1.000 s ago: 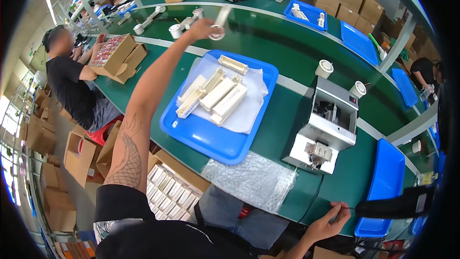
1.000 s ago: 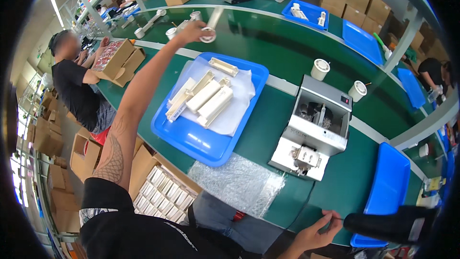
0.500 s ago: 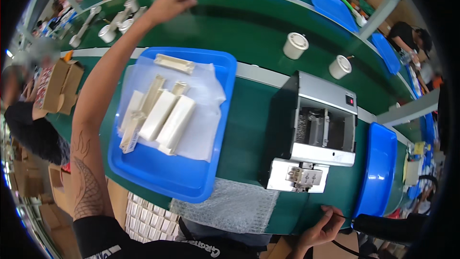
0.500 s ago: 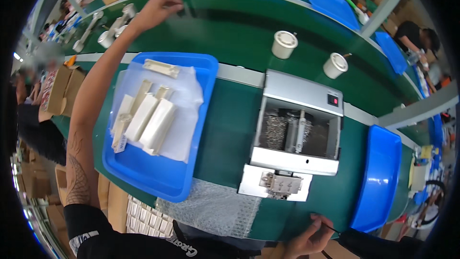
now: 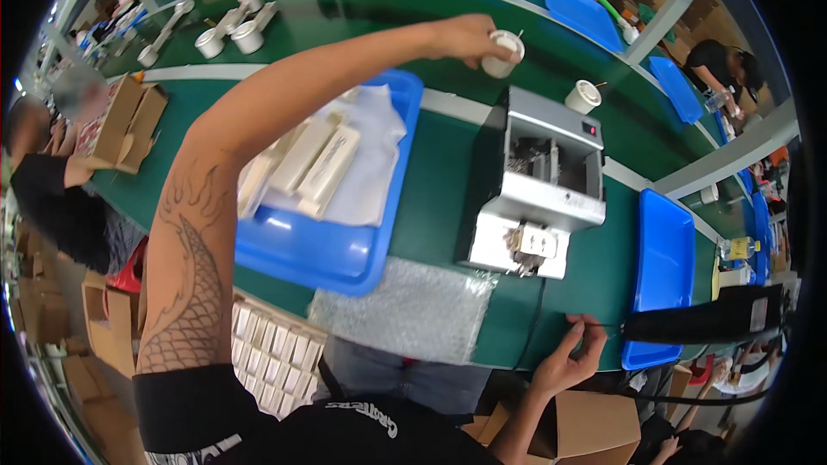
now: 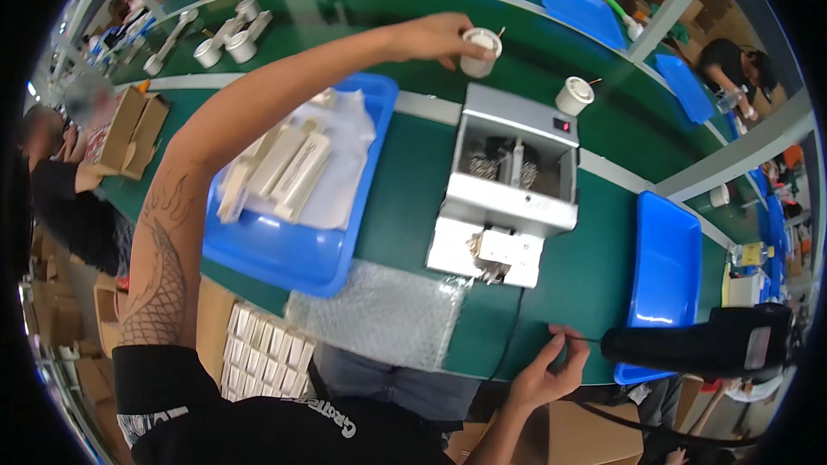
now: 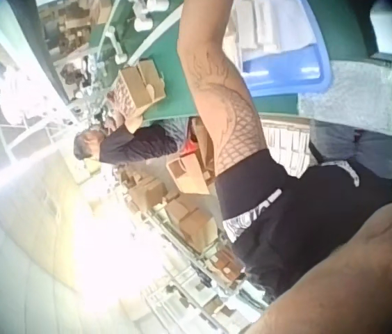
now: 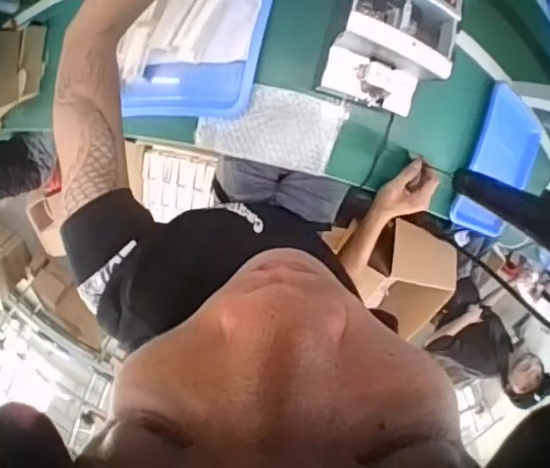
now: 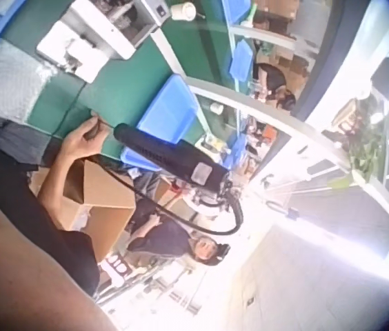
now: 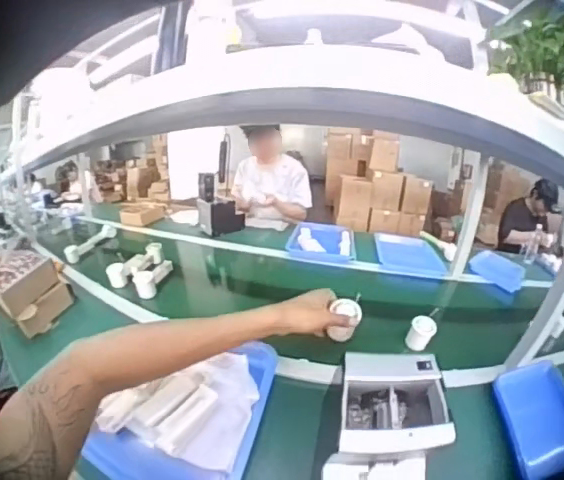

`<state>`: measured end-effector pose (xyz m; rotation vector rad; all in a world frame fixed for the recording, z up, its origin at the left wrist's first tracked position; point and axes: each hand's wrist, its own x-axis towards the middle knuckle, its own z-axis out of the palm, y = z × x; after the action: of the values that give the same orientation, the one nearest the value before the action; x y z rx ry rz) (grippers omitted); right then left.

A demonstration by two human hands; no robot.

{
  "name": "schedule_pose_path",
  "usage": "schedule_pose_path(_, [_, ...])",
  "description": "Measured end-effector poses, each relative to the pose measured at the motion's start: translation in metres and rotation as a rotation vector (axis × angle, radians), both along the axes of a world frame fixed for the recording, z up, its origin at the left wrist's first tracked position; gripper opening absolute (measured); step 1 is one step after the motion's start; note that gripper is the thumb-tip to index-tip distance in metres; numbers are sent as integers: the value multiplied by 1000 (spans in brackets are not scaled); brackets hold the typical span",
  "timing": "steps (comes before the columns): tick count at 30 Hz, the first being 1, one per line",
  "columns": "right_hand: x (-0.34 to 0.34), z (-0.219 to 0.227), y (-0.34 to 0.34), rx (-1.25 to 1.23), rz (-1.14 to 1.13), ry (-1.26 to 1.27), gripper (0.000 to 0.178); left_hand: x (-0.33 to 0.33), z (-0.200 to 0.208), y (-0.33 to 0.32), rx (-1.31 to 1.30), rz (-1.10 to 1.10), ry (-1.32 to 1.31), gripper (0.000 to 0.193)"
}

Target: Assembling plastic housings for electronic components using labels and an electric screwdriver.

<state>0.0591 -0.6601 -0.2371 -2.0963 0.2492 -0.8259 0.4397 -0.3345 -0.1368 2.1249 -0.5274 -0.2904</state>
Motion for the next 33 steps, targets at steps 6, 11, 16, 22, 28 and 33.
schedule_pose_path(6, [-6,-3,-6,20,55,-170,22,-158,65,91,-613,55,29,55])
schedule_pose_path(11, [-23,29,35,-117,246,-183,13,-340,17,129,-818,383,-50,104])
schedule_pose_path(16, [32,31,150,-105,973,-445,46,-456,-60,131,-903,204,456,26])
schedule_pose_path(22, [121,12,326,-607,743,-372,35,-510,-85,66,-855,-128,295,19])
schedule_pose_path(28, [158,-11,341,-767,729,-206,30,-497,-86,50,-692,-285,172,41])
schedule_pose_path(33, [136,5,319,-476,809,-329,20,-479,-80,55,-642,-273,123,58])
